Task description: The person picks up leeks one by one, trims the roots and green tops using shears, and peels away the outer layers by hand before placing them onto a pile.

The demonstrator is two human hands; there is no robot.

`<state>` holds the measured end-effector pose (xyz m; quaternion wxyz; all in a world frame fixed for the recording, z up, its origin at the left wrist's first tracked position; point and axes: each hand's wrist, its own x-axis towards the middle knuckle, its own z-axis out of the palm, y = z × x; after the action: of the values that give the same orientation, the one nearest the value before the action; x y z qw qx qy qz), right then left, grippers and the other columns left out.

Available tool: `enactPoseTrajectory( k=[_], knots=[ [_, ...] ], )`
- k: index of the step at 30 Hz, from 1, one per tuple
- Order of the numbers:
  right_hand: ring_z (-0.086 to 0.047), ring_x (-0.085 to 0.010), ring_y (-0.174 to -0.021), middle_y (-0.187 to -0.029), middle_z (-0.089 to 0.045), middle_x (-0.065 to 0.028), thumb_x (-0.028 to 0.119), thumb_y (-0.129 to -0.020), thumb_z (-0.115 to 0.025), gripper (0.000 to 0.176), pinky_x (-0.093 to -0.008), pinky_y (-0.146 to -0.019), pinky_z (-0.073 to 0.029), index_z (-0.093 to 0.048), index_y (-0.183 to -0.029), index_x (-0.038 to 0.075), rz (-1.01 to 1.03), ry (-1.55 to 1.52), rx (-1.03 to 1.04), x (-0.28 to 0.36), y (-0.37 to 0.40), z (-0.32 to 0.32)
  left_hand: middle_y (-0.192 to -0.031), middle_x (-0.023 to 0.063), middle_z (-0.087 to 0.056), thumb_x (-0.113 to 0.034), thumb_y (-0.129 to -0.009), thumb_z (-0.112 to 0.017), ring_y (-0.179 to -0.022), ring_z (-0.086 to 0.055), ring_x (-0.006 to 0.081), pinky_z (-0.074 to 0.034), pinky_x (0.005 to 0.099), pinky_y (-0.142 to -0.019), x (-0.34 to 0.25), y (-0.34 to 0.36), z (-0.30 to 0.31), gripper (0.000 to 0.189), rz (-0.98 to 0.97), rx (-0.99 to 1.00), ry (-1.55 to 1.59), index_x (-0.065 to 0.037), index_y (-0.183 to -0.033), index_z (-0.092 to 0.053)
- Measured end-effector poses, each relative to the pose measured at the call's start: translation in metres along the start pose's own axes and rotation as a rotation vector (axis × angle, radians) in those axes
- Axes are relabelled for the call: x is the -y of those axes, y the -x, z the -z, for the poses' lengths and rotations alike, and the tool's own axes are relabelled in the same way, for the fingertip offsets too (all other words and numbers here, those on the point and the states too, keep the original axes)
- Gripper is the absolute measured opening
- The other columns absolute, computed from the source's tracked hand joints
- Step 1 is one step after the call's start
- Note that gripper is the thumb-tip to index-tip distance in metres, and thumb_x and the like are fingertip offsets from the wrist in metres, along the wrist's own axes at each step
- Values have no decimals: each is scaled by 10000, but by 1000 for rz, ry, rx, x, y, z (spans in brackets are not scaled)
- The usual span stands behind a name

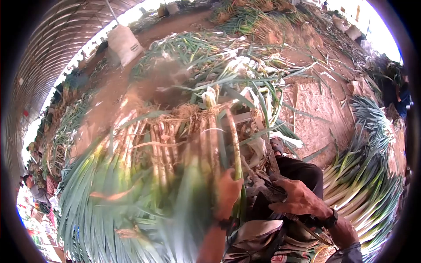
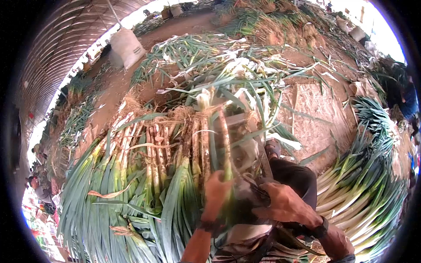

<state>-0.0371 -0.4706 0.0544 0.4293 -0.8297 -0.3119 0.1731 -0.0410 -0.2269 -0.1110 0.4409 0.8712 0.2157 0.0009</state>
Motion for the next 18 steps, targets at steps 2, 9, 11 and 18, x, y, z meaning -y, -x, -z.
enactPoseTrajectory(
  k=[2, 9, 11, 18],
  knots=[
    [-674, -422, -904, -1005, -681, -247, 231, -762, -851, 527, -462, -777, -541, -618, -1141, -52, -19, 10, 56, -1, 3, 2, -1061, 156, -743, -276, -787, -816, -905, -720, 244, -571, 365, -817, -1, 6, 1, 535, 64, 29, 25, -13, -1226, -661],
    [-683, -429, -829, -875, -684, -253, 299, -783, -844, 481, -469, -720, -544, -624, -1038, -44, -46, 47, 152, 12, 14, 3, -1072, 217, -736, -262, -847, -758, -980, -720, 367, -558, 440, -868, 2, 12, 0, 470, 8, 8, -25, -18, -1237, -659],
    [-683, -442, -805, -830, -681, -257, 346, -801, -827, 475, -477, -691, -544, -627, -987, -43, -45, 100, 178, 16, 18, 1, -1061, 190, -738, -255, -851, -769, -929, -721, 316, -573, 412, -835, 6, 12, -3, 467, 26, 36, -37, -24, -1240, -653],
    [-689, -433, -797, -825, -686, -262, 367, -791, -812, 477, -469, -688, -552, -629, -925, -53, -74, 264, 225, 15, 8, 0, -1034, 177, -740, -286, -832, -799, -895, -723, 299, -576, 405, -803, 1, 9, -6, 461, 97, 54, -87, -40, -1198, -666]
  ],
)
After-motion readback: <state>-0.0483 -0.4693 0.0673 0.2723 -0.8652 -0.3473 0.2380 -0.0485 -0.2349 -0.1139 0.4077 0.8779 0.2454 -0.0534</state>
